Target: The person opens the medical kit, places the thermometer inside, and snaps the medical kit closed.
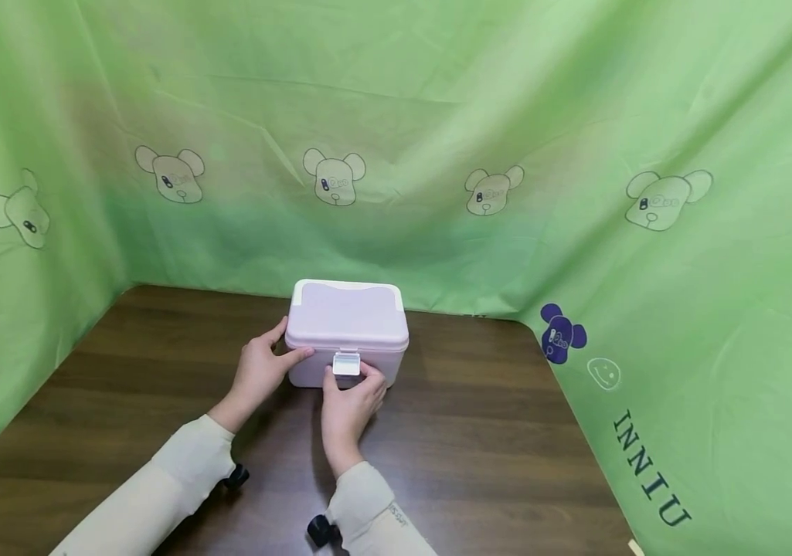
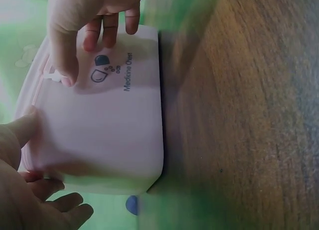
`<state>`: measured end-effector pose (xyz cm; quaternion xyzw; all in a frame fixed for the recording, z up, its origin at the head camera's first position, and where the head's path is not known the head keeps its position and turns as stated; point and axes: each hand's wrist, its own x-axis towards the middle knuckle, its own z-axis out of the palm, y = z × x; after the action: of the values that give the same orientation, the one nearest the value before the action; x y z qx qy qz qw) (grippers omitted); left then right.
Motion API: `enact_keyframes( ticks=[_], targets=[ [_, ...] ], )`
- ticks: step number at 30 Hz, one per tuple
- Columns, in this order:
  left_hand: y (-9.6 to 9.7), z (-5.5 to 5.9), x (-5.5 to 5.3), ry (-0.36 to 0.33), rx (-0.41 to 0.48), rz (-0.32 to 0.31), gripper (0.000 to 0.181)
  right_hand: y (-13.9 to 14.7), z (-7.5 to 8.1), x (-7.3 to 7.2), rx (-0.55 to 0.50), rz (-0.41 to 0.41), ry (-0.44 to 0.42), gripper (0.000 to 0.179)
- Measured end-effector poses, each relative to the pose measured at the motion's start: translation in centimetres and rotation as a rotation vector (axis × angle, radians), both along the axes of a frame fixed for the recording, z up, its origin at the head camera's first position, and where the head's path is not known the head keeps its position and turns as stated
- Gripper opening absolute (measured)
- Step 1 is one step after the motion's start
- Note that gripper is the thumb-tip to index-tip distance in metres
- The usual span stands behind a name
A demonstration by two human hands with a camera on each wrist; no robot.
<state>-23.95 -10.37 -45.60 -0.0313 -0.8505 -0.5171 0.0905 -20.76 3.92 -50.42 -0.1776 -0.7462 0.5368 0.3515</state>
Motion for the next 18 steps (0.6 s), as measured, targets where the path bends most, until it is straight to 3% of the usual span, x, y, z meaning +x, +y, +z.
enact_keyframes(
  ticks=[13,18],
  targets=[
    [-0.3,0.2,0.1,0.020,-0.002,0.022,0.091,-1.0,0.9,0.1,-0.036,-0.029,0.194,0.055],
    [-0.2,0.1,0.0,0.022,-0.019,0.023,0.089,-1.1,1.3,-0.2,0.050,-0.091,0.250,0.056]
  ],
)
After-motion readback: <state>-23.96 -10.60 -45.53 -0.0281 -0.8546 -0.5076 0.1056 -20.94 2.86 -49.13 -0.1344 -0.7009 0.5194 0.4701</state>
